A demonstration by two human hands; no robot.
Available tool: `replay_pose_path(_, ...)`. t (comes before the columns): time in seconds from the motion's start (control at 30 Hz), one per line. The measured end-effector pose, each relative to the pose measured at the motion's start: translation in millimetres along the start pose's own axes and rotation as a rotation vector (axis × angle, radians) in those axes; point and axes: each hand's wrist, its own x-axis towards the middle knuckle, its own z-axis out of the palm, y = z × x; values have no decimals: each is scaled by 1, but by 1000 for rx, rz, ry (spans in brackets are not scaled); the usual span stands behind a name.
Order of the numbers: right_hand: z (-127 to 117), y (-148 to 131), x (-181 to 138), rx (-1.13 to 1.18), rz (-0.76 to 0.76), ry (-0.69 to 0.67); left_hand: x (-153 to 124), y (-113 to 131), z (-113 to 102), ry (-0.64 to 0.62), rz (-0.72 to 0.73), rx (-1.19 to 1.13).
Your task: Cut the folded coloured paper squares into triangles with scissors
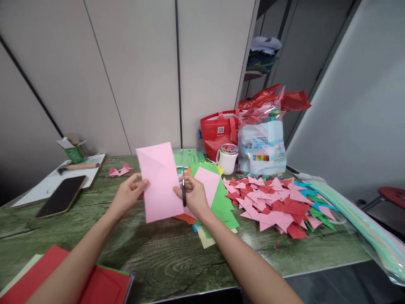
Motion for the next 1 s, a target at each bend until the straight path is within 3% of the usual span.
replay_pose_path(0.13,-26,1,15,-346,28,111,7,-20,-8,160,179,506)
replay_pose_path(0.23,-46,4,25,-828,46,202,9,-33,-12,101,238,780)
replay_pose_path(0.37,-62,10,29,-1313,204,252,6,-39,-9,-104,156,877)
replay_pose_path(0.5,-69,13,29,-1483,374,241,1,-43,-5,-345,164,872)
replay_pose_path(0.57,-71,12,30,-1515,378,287,-1,-47,-4,-411,183,885)
replay_pose_path(0.67,-67,11,31,-1396,169,304,1,-53,-6,-442,142,921)
replay_pose_path(0.77,-50,13,28,-872,-70,119,3,-54,-8,-424,87,941)
replay_pose_path(0.9,-15,22,14,-101,46,-168,1,-54,-6,-424,179,888)
replay_pose_path(1.0,2,29,5,55,96,-263,-1,-55,-2,-453,271,876)
